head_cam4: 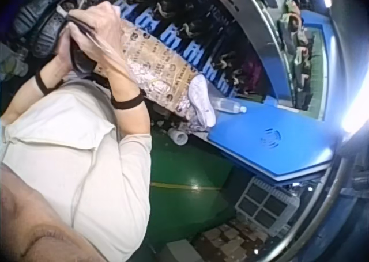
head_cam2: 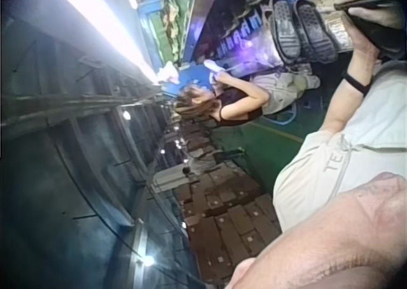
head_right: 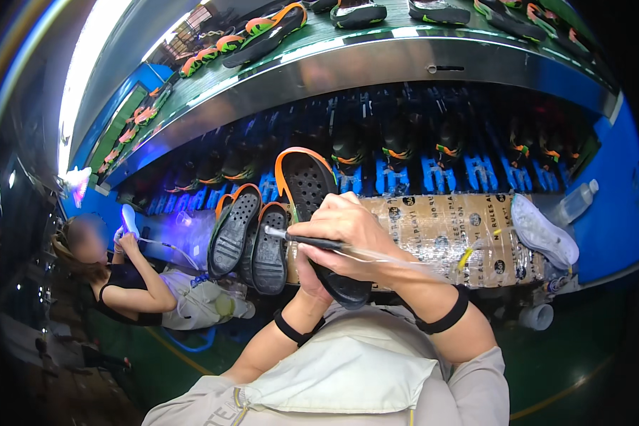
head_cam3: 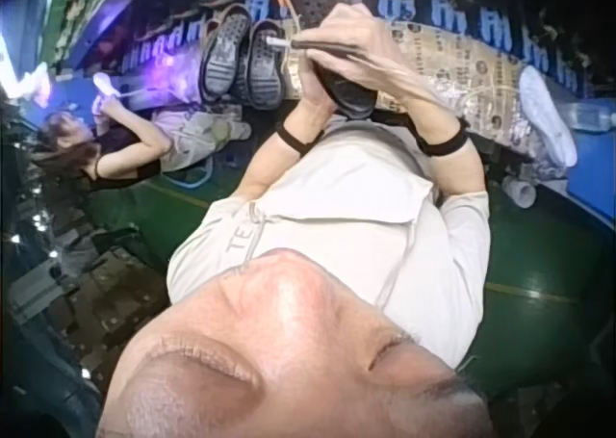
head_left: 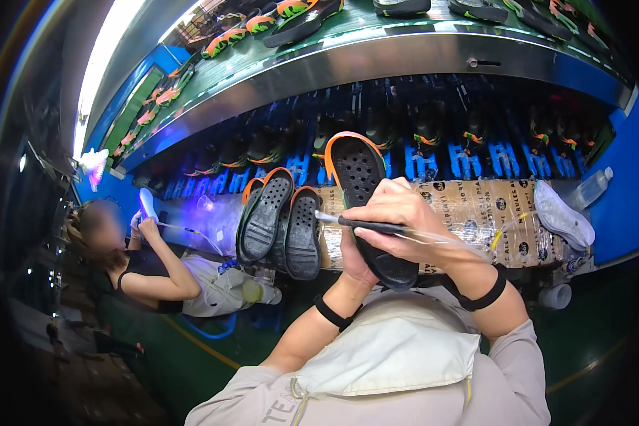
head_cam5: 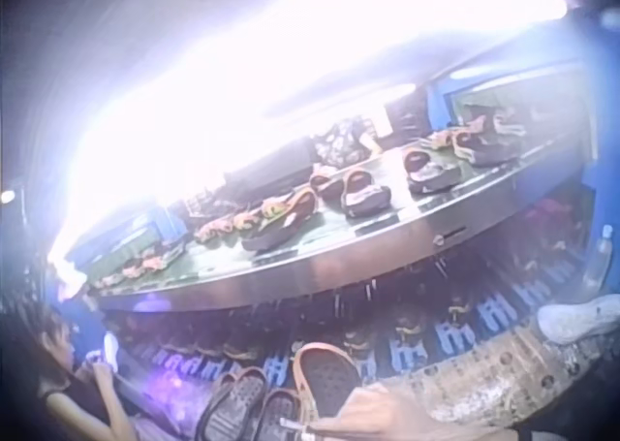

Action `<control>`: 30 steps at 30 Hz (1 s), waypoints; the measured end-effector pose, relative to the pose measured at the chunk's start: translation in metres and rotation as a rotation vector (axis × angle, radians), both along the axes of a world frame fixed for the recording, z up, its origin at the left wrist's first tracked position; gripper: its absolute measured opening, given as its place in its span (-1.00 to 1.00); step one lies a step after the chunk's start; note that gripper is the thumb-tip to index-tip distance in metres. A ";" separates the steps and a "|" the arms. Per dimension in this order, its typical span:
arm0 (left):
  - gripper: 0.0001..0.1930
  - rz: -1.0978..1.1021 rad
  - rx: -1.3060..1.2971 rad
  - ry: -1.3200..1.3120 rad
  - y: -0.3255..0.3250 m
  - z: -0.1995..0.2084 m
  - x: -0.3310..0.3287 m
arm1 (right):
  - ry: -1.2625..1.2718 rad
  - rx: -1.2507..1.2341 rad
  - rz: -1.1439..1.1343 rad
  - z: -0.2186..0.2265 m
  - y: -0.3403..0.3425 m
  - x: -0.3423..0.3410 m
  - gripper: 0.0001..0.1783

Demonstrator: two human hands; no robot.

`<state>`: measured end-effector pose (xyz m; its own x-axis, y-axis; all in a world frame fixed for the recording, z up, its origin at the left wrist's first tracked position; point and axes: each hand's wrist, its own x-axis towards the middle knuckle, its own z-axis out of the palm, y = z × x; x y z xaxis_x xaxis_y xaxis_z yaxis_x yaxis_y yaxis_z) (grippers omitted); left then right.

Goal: The person picks up shoe soles from a conveyor belt, applies adhesive to their surfaces using a brush-like tool connected to a hose, and then places the soles onto a different conveyor belt.

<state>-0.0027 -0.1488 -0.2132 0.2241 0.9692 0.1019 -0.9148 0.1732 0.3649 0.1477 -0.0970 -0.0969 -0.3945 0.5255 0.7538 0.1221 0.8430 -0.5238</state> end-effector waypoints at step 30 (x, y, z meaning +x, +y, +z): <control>-0.04 -0.005 0.098 -0.005 0.028 0.036 -0.028 | -0.243 0.040 -0.014 0.019 -0.022 0.022 -0.62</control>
